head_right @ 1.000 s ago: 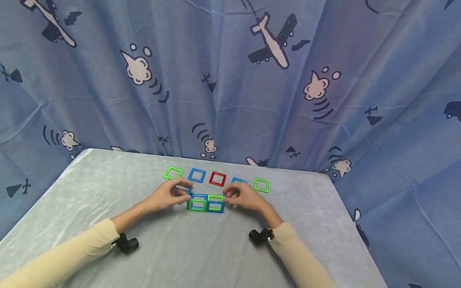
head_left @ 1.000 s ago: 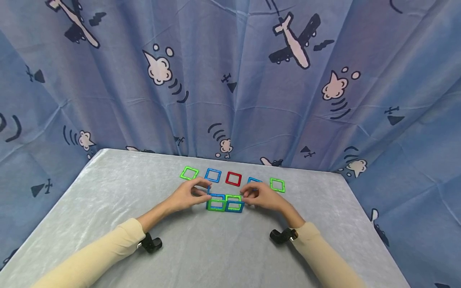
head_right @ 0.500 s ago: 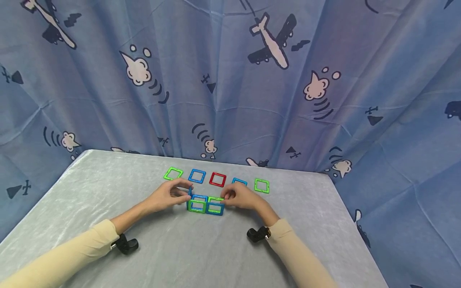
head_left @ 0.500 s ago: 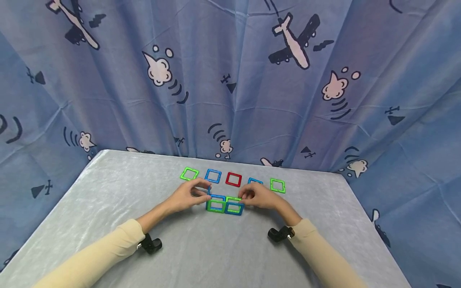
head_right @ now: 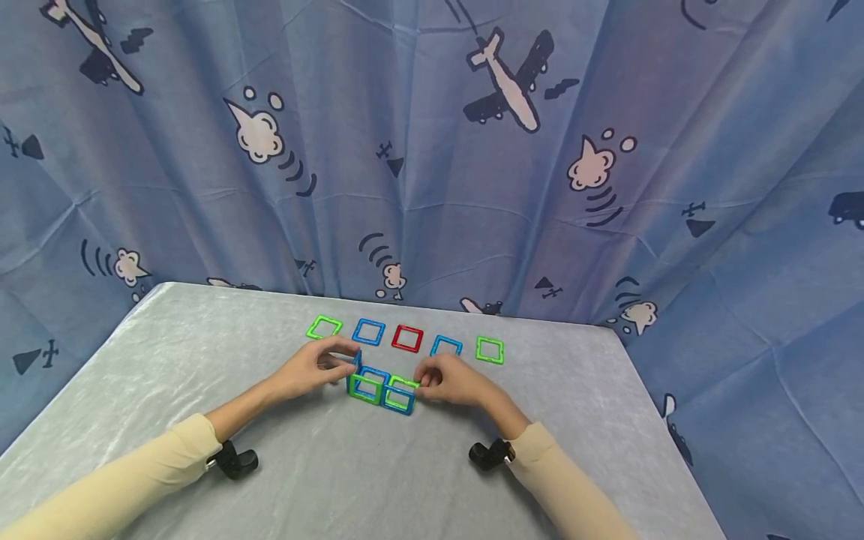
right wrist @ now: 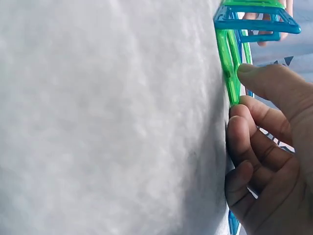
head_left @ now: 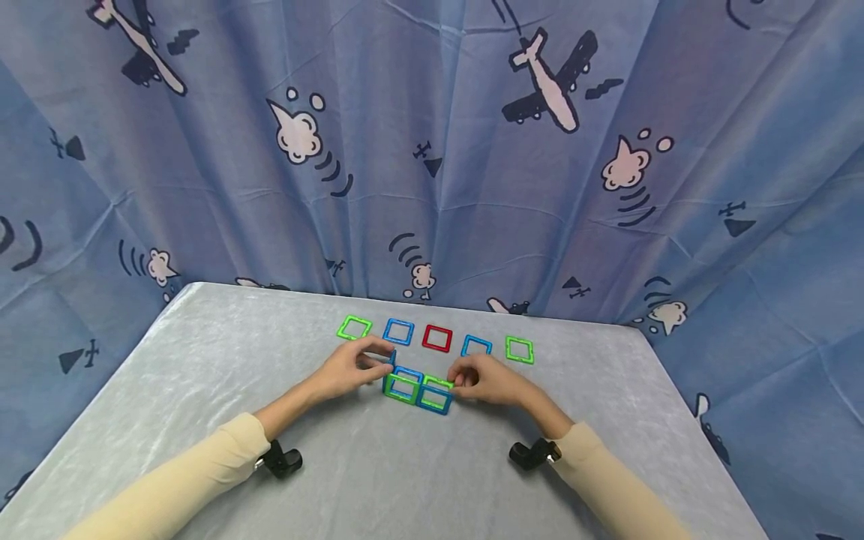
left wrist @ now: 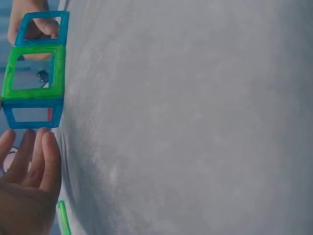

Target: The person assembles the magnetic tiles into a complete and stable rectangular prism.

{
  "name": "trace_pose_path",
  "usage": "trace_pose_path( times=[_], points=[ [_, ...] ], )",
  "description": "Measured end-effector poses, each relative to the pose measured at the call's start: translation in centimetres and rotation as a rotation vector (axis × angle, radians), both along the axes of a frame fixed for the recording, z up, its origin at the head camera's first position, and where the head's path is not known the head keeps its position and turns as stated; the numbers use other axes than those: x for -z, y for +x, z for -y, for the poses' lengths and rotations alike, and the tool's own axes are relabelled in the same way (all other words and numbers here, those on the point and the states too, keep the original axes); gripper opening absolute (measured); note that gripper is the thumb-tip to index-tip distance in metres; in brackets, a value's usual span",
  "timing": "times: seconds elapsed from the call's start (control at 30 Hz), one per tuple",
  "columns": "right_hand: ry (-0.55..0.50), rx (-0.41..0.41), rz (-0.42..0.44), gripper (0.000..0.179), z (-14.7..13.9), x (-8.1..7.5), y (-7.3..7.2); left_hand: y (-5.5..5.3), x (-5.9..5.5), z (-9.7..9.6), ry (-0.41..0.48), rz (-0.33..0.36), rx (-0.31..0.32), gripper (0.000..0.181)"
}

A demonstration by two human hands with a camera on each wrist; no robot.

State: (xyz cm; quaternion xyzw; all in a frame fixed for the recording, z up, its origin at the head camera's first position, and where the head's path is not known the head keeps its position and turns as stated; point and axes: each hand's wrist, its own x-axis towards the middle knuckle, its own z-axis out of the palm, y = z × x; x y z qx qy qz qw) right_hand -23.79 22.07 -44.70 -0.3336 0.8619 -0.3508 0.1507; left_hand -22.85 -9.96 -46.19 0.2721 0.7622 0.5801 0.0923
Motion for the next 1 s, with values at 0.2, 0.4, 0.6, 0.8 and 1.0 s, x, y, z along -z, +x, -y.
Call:
trace_pose_path(
  times=[0.2,0.4,0.6,0.8,1.0],
  points=[
    [0.014,0.011,0.006,0.011,0.1,-0.2,0.9,-0.1,0.1,0.1,-0.012,0.000,0.002,0.036],
    [0.029,0.011,-0.003,0.013,0.4,-0.2,1.9,-0.4,-0.2,0.1,-0.023,0.005,0.014,0.033],
    [0.012,0.011,-0.014,0.013,0.5,-0.1,2.7,-0.8,-0.1,-0.1,-0.031,0.006,0.021,0.031],
    [-0.008,-0.006,-0.025,0.013,0.7,0.0,3.6,-0.8,-0.2,-0.8,-0.040,-0.006,0.023,0.031],
    [-0.002,0.001,-0.032,0.013,0.9,0.4,4.6,-0.8,-0.2,-1.3,-0.041,0.012,0.029,0.030]
  ],
)
